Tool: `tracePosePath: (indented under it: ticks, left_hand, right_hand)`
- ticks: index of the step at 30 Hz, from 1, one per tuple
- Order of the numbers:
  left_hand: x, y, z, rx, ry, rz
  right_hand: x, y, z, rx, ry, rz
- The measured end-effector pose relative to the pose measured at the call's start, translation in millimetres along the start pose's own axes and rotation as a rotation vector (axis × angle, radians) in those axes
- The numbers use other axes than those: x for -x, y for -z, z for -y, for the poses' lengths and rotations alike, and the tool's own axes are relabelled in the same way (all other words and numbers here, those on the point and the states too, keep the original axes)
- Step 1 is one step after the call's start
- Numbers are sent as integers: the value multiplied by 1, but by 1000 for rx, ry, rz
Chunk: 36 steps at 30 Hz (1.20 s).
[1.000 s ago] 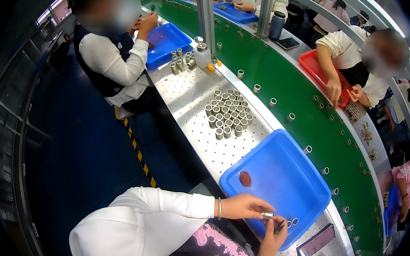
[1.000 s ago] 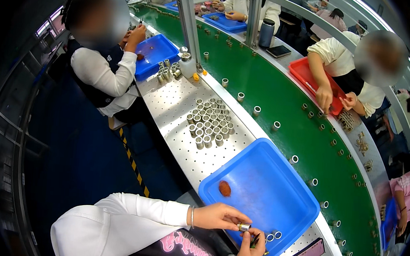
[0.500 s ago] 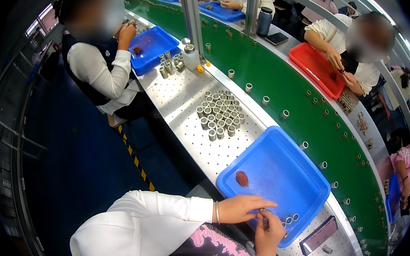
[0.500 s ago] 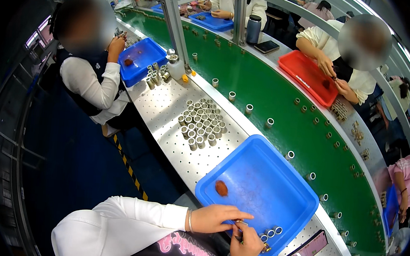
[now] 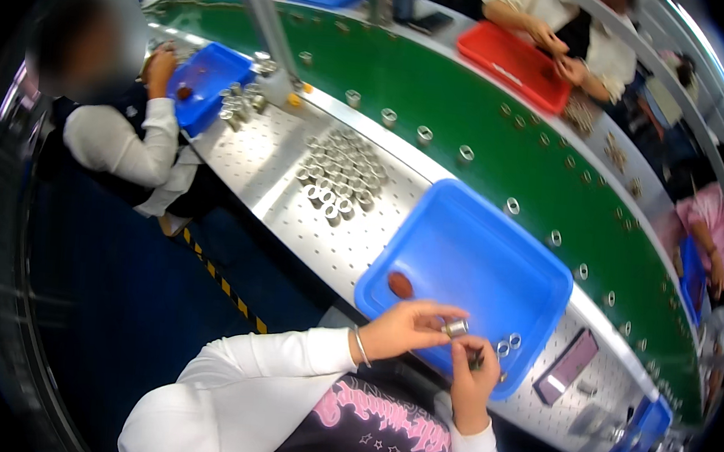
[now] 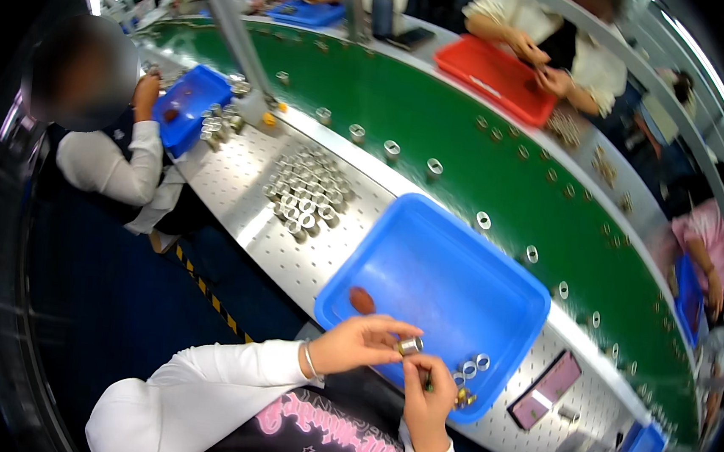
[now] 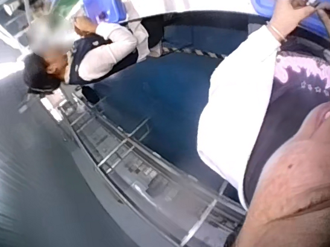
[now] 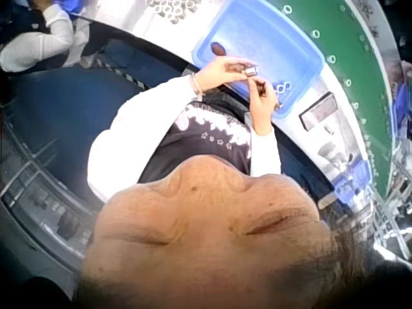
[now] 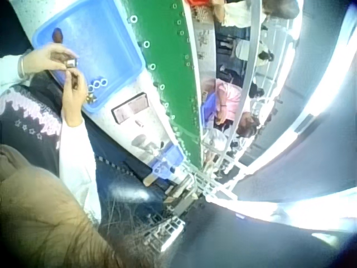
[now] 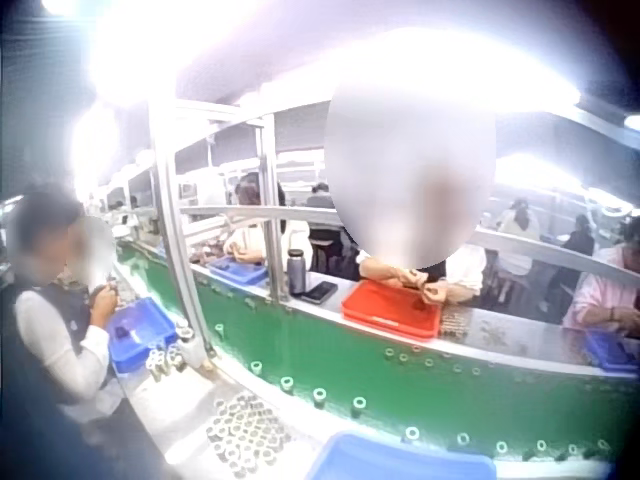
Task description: The person picks up small cylindrical metal parts from a blue tray and uses a green tool to manipulate them. They repeatedly insert the tool into the metal cylinders, appearing to adjust or clean the interior, before placing the parts back onto the tray or the workbench.
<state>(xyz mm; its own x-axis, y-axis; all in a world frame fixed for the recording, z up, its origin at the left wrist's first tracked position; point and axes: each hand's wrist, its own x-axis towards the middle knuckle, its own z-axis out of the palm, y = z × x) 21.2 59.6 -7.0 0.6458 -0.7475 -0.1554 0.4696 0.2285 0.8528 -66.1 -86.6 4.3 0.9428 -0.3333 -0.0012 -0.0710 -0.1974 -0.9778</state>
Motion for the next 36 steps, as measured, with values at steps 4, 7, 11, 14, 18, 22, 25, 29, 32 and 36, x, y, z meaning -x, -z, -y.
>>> tracePosePath:
  ticks: [4,7,11,14,18,22,25,29,32,36]
  left_hand:
    - [-3,-1,-8,34,161,-94]
    - [0,-10,-7,97,48,-129]
    - [0,-9,-3,99,84,-172]
    - [1,-6,-5,144,107,-186]
    - [0,-9,-9,256,179,-197]
    - [-3,-10,-9,273,161,-195]
    - [1,-11,-8,251,162,-209]
    - [1,-14,-8,301,151,-205]
    - [0,-13,-10,271,146,-195]
    - [-2,-14,-11,228,130,-180]
  right_hand:
    - [-5,1,-4,-227,-101,-12]
    - [-8,8,17,-367,-167,4]
    - [-6,6,6,-499,-189,17]
    - [-7,8,2,-541,-250,11]
    - [-6,12,3,-595,-297,-41]
    - [-7,8,4,-533,-255,-48]
    - [-4,7,8,-538,-274,-35]
    - [-4,3,9,-494,-262,-65]
    - [-6,6,11,-488,-268,-15]
    - [-4,11,10,-550,-287,77]
